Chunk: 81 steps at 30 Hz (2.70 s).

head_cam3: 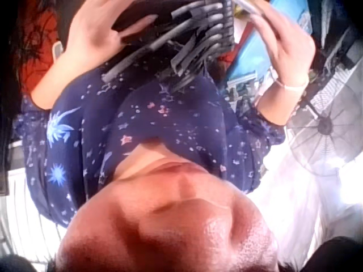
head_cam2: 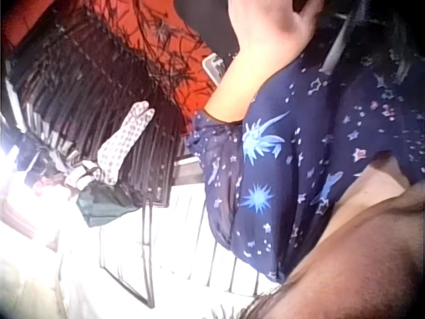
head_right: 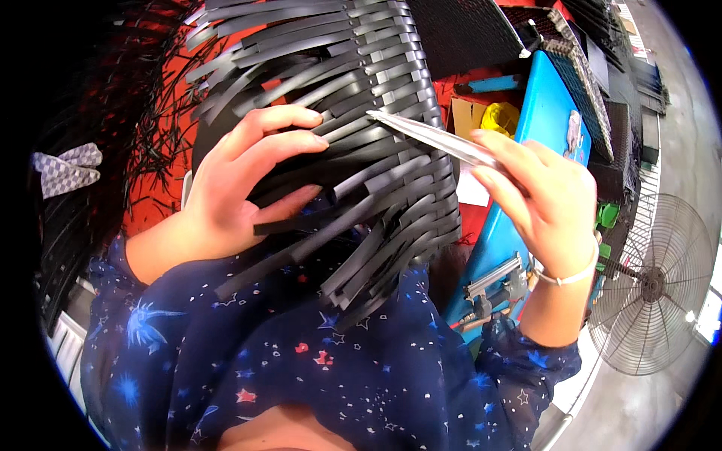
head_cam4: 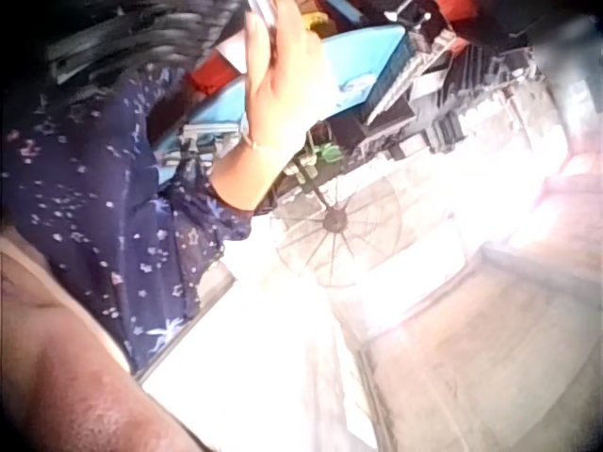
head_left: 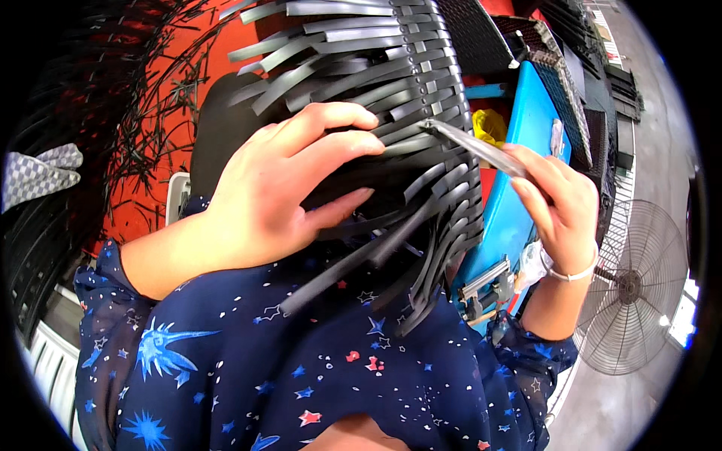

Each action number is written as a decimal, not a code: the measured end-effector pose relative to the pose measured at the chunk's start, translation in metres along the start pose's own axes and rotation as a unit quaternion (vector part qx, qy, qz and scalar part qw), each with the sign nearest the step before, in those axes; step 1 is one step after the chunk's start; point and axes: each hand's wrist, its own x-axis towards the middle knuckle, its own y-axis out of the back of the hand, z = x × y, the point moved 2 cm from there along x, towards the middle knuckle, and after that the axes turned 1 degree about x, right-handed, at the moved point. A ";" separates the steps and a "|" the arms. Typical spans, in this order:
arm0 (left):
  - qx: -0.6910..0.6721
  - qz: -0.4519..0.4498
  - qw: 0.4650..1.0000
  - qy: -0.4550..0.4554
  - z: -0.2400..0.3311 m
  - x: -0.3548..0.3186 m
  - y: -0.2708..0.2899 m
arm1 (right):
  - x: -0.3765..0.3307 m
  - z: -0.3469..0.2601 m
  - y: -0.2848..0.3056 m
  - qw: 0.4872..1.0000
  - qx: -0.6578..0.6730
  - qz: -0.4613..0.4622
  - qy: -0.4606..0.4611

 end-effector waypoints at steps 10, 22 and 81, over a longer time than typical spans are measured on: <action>-0.289 -0.030 0.905 0.311 -0.011 -0.002 0.029 | -0.020 -0.008 -0.058 0.967 0.229 0.109 -0.012; -0.690 -0.176 0.665 0.225 -0.055 -0.034 0.065 | -0.016 -0.014 -0.089 0.912 0.371 0.164 -0.056; -0.262 0.015 0.958 0.112 -0.035 0.016 -0.049 | 0.071 0.038 -0.052 0.985 0.053 0.101 0.130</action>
